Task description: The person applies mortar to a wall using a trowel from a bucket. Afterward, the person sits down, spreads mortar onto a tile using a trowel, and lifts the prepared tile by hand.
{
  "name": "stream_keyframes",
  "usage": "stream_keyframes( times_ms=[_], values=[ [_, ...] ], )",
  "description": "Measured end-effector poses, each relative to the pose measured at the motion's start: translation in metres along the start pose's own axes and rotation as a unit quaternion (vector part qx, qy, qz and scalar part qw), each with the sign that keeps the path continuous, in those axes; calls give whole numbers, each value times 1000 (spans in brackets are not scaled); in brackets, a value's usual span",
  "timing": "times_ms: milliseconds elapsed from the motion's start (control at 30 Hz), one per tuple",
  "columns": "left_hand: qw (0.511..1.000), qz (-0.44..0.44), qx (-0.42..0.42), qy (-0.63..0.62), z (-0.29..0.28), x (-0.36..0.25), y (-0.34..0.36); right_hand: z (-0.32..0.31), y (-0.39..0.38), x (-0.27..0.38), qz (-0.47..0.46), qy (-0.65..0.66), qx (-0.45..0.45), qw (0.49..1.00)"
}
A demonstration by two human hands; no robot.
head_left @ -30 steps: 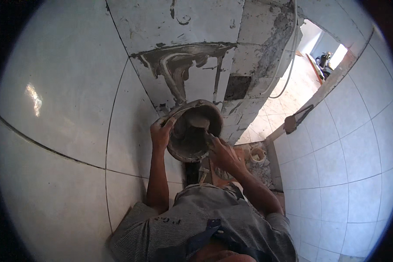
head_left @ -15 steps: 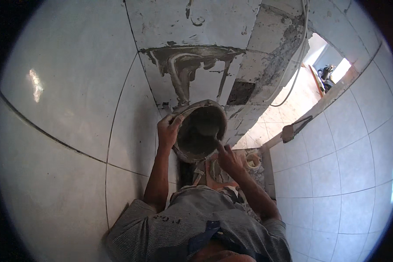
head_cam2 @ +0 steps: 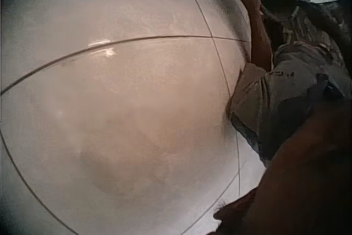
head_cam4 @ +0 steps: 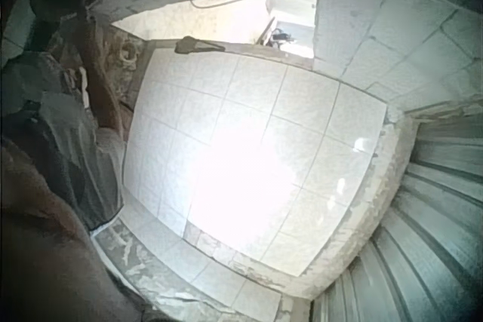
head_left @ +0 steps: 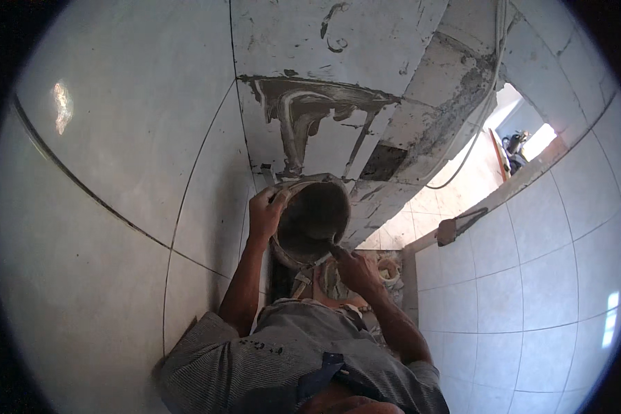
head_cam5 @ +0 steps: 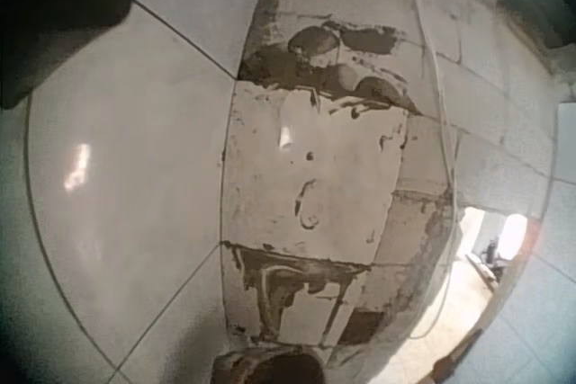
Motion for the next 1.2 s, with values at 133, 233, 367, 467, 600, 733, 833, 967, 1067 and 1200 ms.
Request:
stream_keyframes(
  times_ms=[133,233,367,467,600,733,833,967,1067,1200],
  values=[
    [995,73,-46,-54,-6,-13,1,-38,15,5,-29,131,-128,983],
    [997,14,46,-53,5,-10,9,-5,28,-10,-6,106,-44,993],
    [998,52,-12,-26,-4,-21,19,-12,4,14,-119,109,-6,987],
    [999,30,19,-6,-4,-30,18,-57,2,16,-38,57,-43,997],
    [995,33,86,45,16,-41,31,-84,22,-27,7,-45,-146,988],
    [992,13,118,31,27,-62,31,-78,30,-23,-76,-128,-173,974],
    [992,76,99,22,29,-70,32,-51,20,-5,-95,-173,-144,970],
    [980,156,117,47,39,-88,39,-27,3,9,-95,-99,-64,988],
    [963,190,173,79,51,-116,37,-20,-6,13,-84,-1,-50,995],
    [961,133,231,71,67,-120,32,-14,-20,18,-125,222,-63,965]
  ],
)
Point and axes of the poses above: each hand's wrist, its own y-axis towards the middle knuckle, its own z-axis out of the palm, x = y × z, the point moved 9 cm from there along y, towards the middle knuckle, and after that the axes turned 11 degrees about z, right-handed, at the moved point
